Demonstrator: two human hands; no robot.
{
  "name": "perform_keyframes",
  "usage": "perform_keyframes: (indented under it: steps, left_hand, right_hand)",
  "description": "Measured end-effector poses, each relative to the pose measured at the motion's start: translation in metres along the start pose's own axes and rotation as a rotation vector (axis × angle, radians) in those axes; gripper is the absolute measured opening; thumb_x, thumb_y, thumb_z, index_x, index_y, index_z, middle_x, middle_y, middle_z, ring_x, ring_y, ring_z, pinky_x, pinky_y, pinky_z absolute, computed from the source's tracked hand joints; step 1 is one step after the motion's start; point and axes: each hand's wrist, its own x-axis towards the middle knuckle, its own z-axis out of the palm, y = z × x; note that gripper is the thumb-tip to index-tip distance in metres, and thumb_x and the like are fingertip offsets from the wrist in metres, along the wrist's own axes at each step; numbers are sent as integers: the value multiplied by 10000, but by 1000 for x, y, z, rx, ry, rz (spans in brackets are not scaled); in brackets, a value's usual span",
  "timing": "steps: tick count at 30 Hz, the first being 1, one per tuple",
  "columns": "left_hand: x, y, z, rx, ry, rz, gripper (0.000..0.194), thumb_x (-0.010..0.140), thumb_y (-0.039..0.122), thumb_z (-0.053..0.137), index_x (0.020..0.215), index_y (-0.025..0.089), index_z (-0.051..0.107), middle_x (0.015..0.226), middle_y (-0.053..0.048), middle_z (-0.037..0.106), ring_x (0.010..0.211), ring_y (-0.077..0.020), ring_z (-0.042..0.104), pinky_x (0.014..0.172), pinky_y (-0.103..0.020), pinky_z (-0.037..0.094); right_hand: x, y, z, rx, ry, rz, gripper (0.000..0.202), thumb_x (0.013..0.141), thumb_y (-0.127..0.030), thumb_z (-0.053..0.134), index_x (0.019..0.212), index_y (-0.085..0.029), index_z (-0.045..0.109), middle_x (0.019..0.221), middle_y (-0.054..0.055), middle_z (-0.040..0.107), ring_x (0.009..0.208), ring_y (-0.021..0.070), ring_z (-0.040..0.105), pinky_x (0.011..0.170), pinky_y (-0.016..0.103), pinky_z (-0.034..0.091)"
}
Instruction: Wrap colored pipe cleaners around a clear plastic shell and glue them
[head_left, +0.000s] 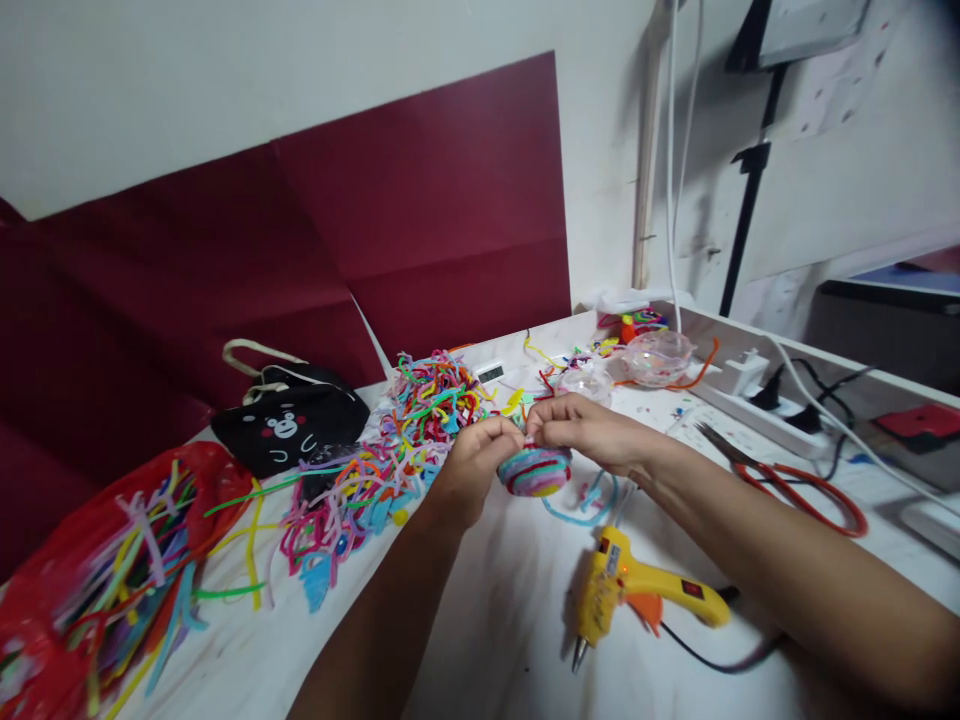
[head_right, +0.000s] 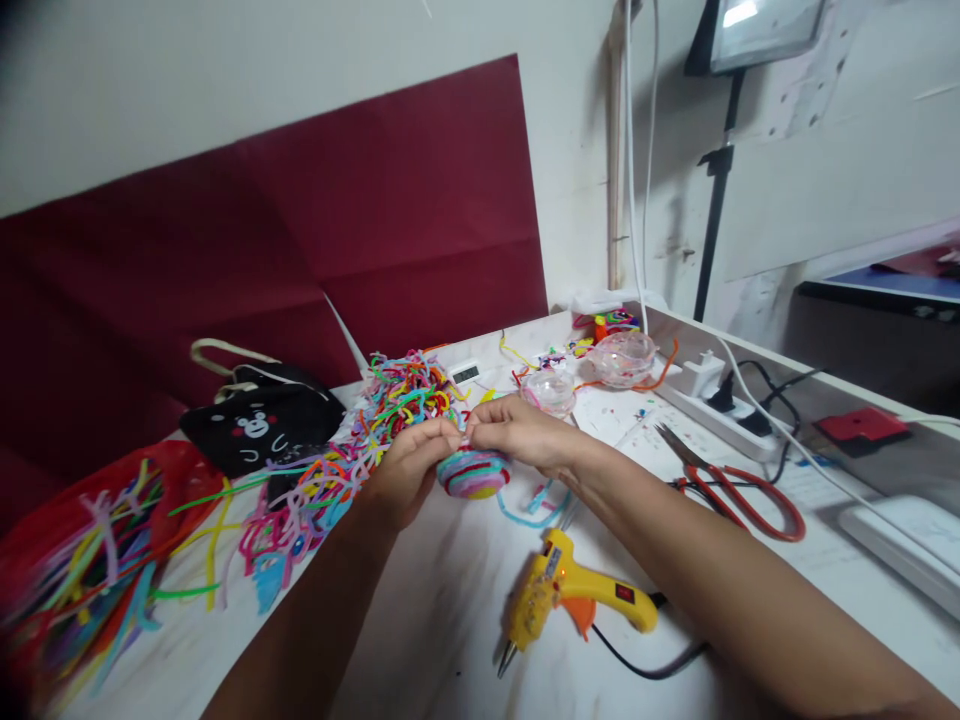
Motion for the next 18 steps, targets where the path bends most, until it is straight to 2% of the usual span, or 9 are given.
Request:
perform_keyframes:
  steps: [5, 11, 18]
  left_hand:
    - [5, -4, 5, -28, 68, 26, 418, 675, 527, 896, 672, 228, 604, 644, 31, 545, 659, -154, 440, 641, -305, 366]
    - [4, -10, 1, -13, 94, 78, 348, 741, 457, 873, 669, 211, 638, 680, 20, 573, 717, -165, 493, 705, -321, 397]
    - [4, -12, -3, 17, 79, 89, 314, 792, 415, 856, 676, 230, 630, 679, 26, 560, 702, -172, 478, 696, -327, 378]
  right_hand:
    - [1, 0, -5, 28, 27, 2, 202, 683, -349, 791, 750, -195, 677, 632, -60, 567, 642, 120, 404, 657, 311, 288]
    - [-1, -7, -12, 47, -22, 41, 260, 666, -337, 891, 813, -171, 756, 675, -38, 662, 693, 134, 499, 709, 305, 368]
    - [-3, -10, -14, 29, -20, 46, 200, 652, -281, 835, 816, -175, 791, 699, -20, 715, 700, 143, 528, 693, 307, 382]
